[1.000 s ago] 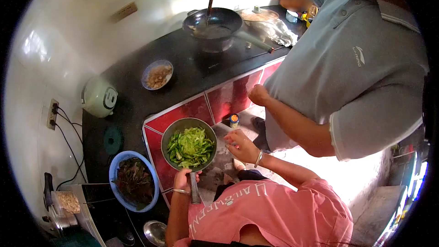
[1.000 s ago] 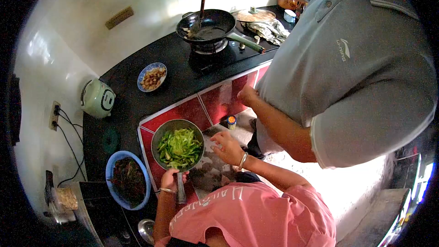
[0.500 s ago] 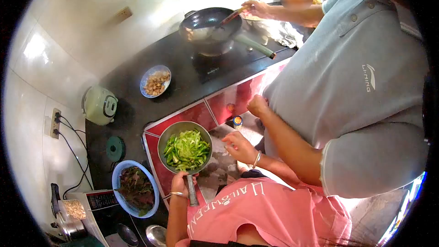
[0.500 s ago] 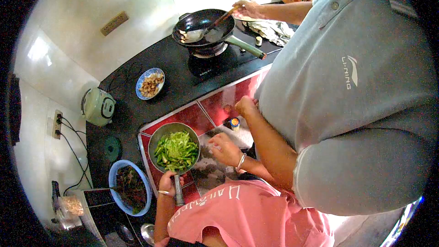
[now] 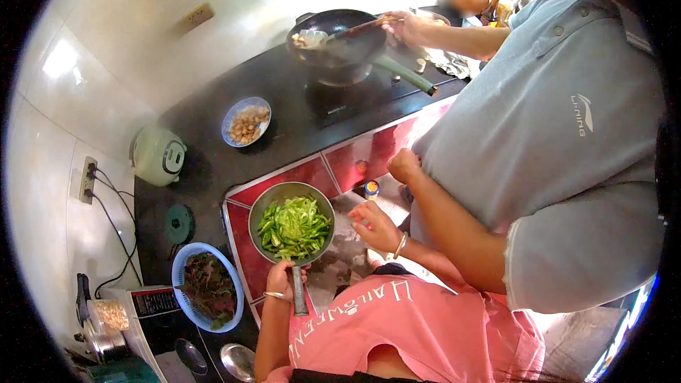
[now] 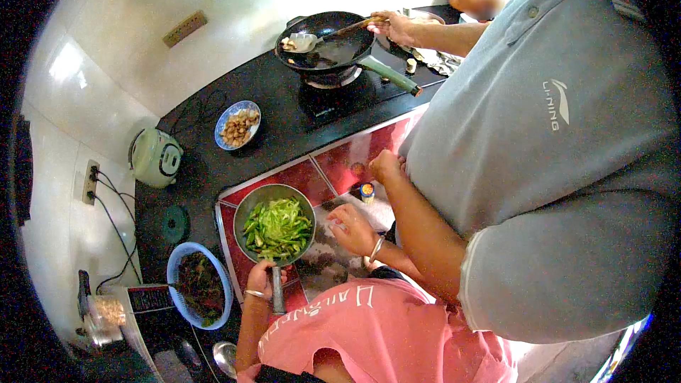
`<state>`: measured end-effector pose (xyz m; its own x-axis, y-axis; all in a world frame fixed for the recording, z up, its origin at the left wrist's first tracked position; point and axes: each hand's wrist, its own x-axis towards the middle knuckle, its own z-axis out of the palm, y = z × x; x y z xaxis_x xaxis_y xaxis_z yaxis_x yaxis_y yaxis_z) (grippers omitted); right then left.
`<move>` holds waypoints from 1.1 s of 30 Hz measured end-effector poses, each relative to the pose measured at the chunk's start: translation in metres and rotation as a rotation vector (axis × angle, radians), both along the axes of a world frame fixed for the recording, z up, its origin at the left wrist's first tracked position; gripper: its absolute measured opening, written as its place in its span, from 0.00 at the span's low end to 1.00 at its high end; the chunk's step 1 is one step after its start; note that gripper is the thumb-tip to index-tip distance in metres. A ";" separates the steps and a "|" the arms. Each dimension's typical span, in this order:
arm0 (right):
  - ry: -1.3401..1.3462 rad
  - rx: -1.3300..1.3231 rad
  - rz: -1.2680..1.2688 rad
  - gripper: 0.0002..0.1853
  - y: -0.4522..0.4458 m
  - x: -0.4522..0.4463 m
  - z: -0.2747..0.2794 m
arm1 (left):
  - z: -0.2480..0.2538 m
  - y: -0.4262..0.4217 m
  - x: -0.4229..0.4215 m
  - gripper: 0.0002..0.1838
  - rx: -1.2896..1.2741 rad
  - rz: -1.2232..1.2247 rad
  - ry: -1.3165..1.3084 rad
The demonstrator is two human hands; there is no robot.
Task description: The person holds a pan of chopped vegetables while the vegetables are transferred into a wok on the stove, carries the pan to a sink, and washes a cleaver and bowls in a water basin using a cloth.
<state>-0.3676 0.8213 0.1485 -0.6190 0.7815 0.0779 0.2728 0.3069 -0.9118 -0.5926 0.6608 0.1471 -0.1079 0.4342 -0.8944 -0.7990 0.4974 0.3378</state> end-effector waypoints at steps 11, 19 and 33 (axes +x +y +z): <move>0.002 -0.055 -0.001 0.10 0.005 0.007 -0.002 | 0.002 -0.002 0.006 0.16 0.016 0.017 0.044; -0.022 -0.015 0.018 0.11 0.007 0.008 -0.004 | -0.005 -0.007 0.007 0.12 0.047 0.059 0.031; -0.012 -0.059 0.014 0.09 0.004 0.009 -0.009 | -0.004 -0.007 0.010 0.13 0.015 0.095 -0.024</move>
<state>-0.3581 0.8252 0.1398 -0.6308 0.7755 0.0241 0.2798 0.2564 -0.9252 -0.5823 0.6542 0.1430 -0.1275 0.4368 -0.8905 -0.8502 0.4142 0.3250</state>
